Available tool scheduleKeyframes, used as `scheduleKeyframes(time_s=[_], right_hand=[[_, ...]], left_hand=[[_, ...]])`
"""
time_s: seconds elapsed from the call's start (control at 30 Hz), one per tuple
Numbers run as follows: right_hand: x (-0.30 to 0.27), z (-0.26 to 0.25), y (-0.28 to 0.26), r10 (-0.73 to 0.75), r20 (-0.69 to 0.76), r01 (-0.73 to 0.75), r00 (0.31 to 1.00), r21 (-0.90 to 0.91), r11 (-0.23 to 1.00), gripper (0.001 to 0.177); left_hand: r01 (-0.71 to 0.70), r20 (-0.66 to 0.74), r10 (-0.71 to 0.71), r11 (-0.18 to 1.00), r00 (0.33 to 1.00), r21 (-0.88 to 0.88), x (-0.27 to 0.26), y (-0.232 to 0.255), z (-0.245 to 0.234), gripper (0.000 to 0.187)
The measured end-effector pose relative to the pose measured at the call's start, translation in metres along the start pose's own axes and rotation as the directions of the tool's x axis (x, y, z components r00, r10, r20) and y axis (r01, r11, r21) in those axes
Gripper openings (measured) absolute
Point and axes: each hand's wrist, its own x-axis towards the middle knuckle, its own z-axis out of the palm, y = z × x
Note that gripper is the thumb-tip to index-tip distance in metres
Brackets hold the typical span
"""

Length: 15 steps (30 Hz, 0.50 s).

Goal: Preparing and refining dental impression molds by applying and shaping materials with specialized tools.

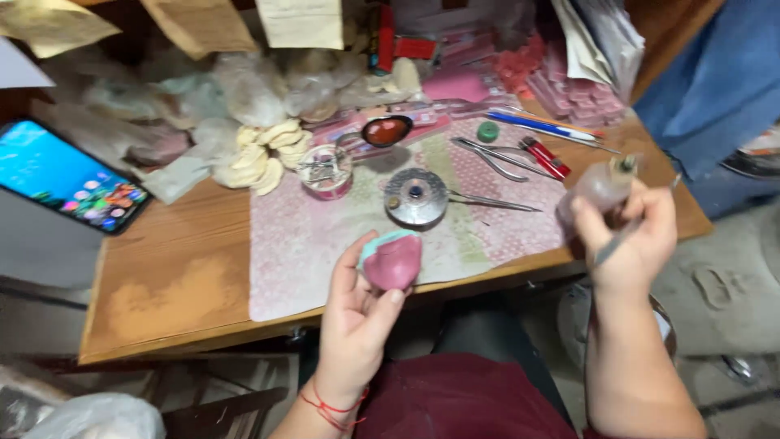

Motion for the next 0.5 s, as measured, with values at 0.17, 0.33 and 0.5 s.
scheduleKeyframes(time_s=[0.17, 0.33, 0.5], right_hand=[[-0.046, 0.027, -0.085, -0.059, 0.301, 0.002, 0.952, 0.186, 0.983, 0.047], [-0.055, 0.047, -0.129, -0.145, 0.515, 0.051, 0.845, 0.193, 0.980, 0.050], [-0.058, 0.052, -0.124, -0.112, 0.461, 0.073, 0.880, 0.101, 0.992, 0.051]], left_hand=[[-0.054, -0.003, 0.055, 0.989, 0.998, 0.139, -0.001, 0.002, 0.002, 0.064], [-0.070, 0.018, 0.069, 0.989, 0.997, 0.133, -0.004, 0.006, 0.004, 0.059], [-0.075, 0.006, 0.075, 0.985, 0.997, 0.158, -0.006, 0.008, 0.001, 0.061]])
